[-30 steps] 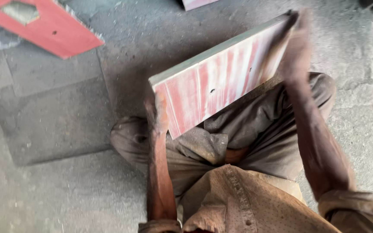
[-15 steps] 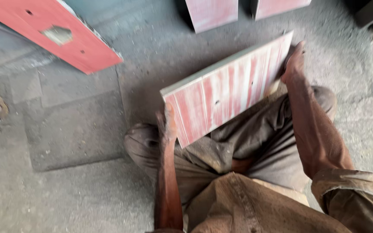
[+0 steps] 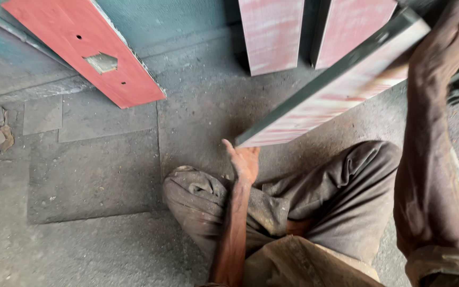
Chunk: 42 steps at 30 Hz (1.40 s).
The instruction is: The person sits on the floor and sands a rectangular wooden board with a sanding block. They hold the board with one hand and rub the sanding block across the surface and edges repeatedly, flipping the board to work on different sides.
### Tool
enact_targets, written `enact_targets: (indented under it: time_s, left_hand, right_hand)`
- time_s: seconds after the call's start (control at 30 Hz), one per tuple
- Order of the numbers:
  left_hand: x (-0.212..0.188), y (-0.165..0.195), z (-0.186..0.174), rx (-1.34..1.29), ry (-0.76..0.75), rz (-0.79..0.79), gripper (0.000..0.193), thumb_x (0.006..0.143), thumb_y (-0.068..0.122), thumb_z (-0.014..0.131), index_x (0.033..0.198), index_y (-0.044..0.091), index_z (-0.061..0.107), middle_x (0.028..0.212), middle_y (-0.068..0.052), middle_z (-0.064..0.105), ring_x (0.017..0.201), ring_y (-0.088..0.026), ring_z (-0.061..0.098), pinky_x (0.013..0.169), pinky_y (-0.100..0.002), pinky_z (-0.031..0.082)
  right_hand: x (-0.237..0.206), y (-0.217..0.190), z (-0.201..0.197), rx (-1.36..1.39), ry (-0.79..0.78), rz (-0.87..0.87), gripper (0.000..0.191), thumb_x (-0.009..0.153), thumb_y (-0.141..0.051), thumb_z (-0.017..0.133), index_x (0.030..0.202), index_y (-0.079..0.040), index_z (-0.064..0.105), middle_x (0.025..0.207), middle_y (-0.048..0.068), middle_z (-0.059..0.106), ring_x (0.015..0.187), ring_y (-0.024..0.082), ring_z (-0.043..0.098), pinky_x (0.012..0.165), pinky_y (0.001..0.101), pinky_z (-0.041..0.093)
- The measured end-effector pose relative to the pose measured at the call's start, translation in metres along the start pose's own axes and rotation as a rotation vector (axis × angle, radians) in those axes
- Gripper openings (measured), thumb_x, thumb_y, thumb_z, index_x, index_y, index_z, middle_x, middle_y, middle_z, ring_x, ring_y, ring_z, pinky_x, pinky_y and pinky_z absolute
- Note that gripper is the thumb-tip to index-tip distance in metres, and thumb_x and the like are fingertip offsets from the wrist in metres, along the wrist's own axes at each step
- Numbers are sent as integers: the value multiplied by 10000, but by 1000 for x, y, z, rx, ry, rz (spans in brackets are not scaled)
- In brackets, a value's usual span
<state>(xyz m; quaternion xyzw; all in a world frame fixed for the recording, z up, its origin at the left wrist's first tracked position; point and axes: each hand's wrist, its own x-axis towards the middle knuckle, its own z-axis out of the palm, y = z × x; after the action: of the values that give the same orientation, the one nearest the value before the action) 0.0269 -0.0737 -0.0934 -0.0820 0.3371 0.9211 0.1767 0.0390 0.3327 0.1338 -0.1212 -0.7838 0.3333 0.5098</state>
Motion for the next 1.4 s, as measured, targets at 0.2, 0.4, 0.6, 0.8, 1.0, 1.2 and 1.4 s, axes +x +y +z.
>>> enact_targets:
  time_s: [0.2,0.4,0.6,0.8,1.0,1.2,1.4]
  left_hand:
    - [9,-6,-2,91,-36,-236,1028,981,767,386,1604,-29,193,1681,-276,275,1575,-365,283,1306,-506,211]
    - [-25,50,77,770,113,267,925,884,705,520,1563,96,362,1628,-177,321,1422,-367,497,1121,-617,477]
    - [-15,88,228,1184,-600,593,634,1094,631,355,1341,93,581,1195,-140,637,1114,-283,655,941,-486,585]
    - [-12,72,247,1086,-532,641,650,1127,624,188,991,109,561,809,-61,575,743,-194,608,665,-402,526]
    - [-27,40,245,1012,-475,613,654,1159,553,222,946,70,608,721,-99,535,664,-210,541,610,-414,430]
    - [-25,17,239,960,-503,500,738,1173,605,221,1044,6,631,872,-99,607,792,-251,586,713,-402,468]
    - [-15,15,237,616,-608,30,927,1069,775,139,1194,-19,601,1028,-135,702,951,-226,667,840,-402,574]
  right_hand:
    - [-7,-95,7,-97,-47,-258,503,1261,-400,341,1573,-12,414,1391,241,703,762,264,577,693,470,481]
    - [-30,-90,17,-70,-140,-334,477,1282,-363,357,1618,-31,423,1499,243,653,1161,305,725,946,420,568]
    - [-33,-139,7,-119,-194,-391,447,1292,-325,313,1663,-79,359,1606,204,571,1417,381,610,1207,434,534]
    - [-39,-147,-96,-109,-350,-155,528,1095,-68,353,1618,-1,322,1581,254,496,1143,265,623,970,396,554]
    - [-75,-128,-95,-525,-492,-410,616,840,93,587,1445,95,468,1437,295,552,1327,416,548,1158,520,454]
    - [-80,-188,-78,-174,-625,-532,613,834,-3,635,1430,55,504,1473,258,546,1387,399,503,1204,517,367]
    - [-49,-189,-89,-409,-602,-124,545,1034,76,492,1571,-16,511,1549,202,558,1472,328,528,1275,425,402]
